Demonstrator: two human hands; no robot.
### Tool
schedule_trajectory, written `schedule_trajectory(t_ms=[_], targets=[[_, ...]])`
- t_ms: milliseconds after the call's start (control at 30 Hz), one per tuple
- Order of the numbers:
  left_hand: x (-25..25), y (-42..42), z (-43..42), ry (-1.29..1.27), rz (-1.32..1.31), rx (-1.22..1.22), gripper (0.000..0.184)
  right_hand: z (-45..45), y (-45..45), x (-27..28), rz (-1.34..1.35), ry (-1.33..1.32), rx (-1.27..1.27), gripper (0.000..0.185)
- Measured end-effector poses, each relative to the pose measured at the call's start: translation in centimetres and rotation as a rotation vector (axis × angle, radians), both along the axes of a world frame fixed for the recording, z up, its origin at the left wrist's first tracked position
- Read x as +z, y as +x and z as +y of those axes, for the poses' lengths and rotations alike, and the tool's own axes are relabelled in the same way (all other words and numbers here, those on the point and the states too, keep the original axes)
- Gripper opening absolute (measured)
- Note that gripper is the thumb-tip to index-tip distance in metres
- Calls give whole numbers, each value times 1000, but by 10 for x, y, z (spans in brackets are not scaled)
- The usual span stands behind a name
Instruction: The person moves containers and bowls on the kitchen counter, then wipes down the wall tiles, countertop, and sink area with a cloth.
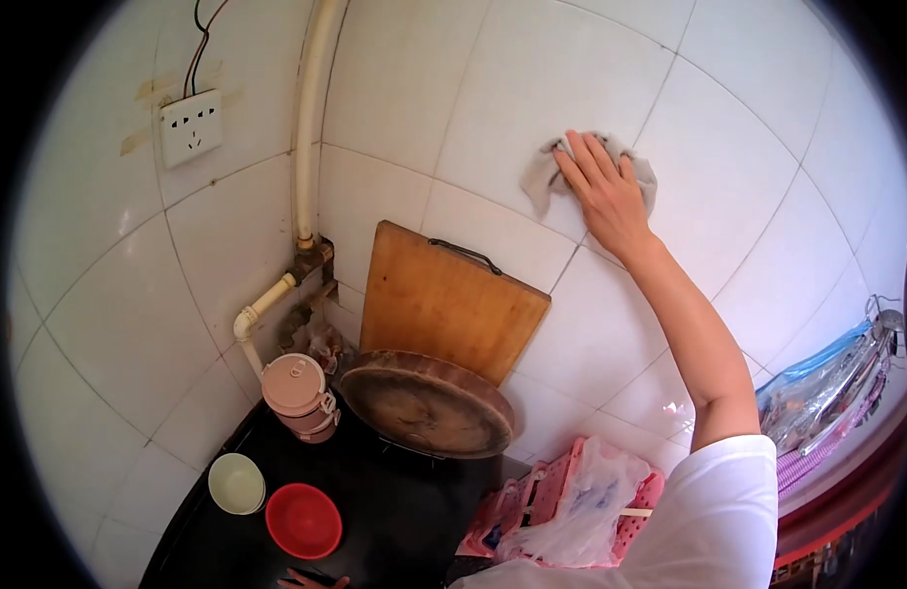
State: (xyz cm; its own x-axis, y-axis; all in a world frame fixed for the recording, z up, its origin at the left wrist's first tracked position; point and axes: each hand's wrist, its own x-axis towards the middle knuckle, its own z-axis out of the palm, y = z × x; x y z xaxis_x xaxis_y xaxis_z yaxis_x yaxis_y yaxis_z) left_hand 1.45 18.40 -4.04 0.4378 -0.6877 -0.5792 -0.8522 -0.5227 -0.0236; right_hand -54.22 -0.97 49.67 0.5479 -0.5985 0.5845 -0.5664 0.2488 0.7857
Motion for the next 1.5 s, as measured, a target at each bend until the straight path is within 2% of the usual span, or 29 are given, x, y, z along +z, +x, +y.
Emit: schedule_trajectory(t_ms=[267, 400, 533, 633, 700, 767, 800, 833, 867, 933, 1000, 1067, 1167, 1200, 1233, 1300, 1333, 1367, 1400, 1433, 1467, 1500], targets=[[-11, 2, 1, 0, -12, -3, 139, 4, -5, -8, -13, -17, -11, 53], [3, -2, 1, 8, -18, -1, 139, -14, 7, 10, -22, -42, 1, 56], [13, -5, -3, 12, 8, 26, 138, 7, -10, -19, -33, 19, -41, 57], [6, 0, 0, 0, 20, 31, 138, 5, -6, -6, 7, 18, -53, 57], [3, -1, 0, -22, 29, 36, 138, -13, -8, 21, 51, -31, -20, 55], [4, -1, -1, -34, 26, 32, 138, -20, -14, 59, -33, -106, 42, 56], [4, -1, -2, -30, 31, 27, 139, -12, -18, 84, -95, -187, 31, 60], [5, -1, -2, -24, 38, 22, 139, -3, -33, 110, -113, -266, 166, 60], [5, 0, -2, -17, 44, 18, 139, 12, -41, 132, -78, -439, 47, 59], [-2, 3, -2, -6, 28, -11, 140, 36, -73, 175, -62, -679, 20, 53], [-12, 5, -3, 3, 7, -28, 141, 27, -98, 216, -113, -837, 147, 45], [-23, 8, -3, 22, -20, -54, 142, -2, -99, 253, -77, -916, 136, 41], [-36, 8, -4, 75, -43, -80, 144, -67, -30, 264, -140, -785, 288, 37], [-36, 5, -5, 59, -74, -89, 145, -80, 9, 258, -400, -523, 253, 36], [-29, 2, -4, 52, -105, -104, 145, -108, 13, 246, -88, -571, 239, 35], [-29, -4, -1, 11, -107, -77, 146, -141, 35, 218, -87, -490, 186, 37], [-34, 0, -1, -20, -82, -30, 146, -155, 40, 202, -113, -406, 233, 38], [-38, 5, 5, -47, -58, 17, 146, -164, 50, 180, -31, -409, 286, 37], [-43, 6, 8, -125, -84, 45, 138, -163, 58, 158, -161, -173, 410, 33], [-48, 4, 8, -198, -110, 70, 131, -164, 63, 133, -119, -18, 453, 26], [-47, 4, 11, -271, -143, 89, 125, -166, 57, 102, -29, 86, 222, 39], [-42, 5, 14, -188, -95, 143, 134, -167, 50, 61, -77, 197, 282, 38]])
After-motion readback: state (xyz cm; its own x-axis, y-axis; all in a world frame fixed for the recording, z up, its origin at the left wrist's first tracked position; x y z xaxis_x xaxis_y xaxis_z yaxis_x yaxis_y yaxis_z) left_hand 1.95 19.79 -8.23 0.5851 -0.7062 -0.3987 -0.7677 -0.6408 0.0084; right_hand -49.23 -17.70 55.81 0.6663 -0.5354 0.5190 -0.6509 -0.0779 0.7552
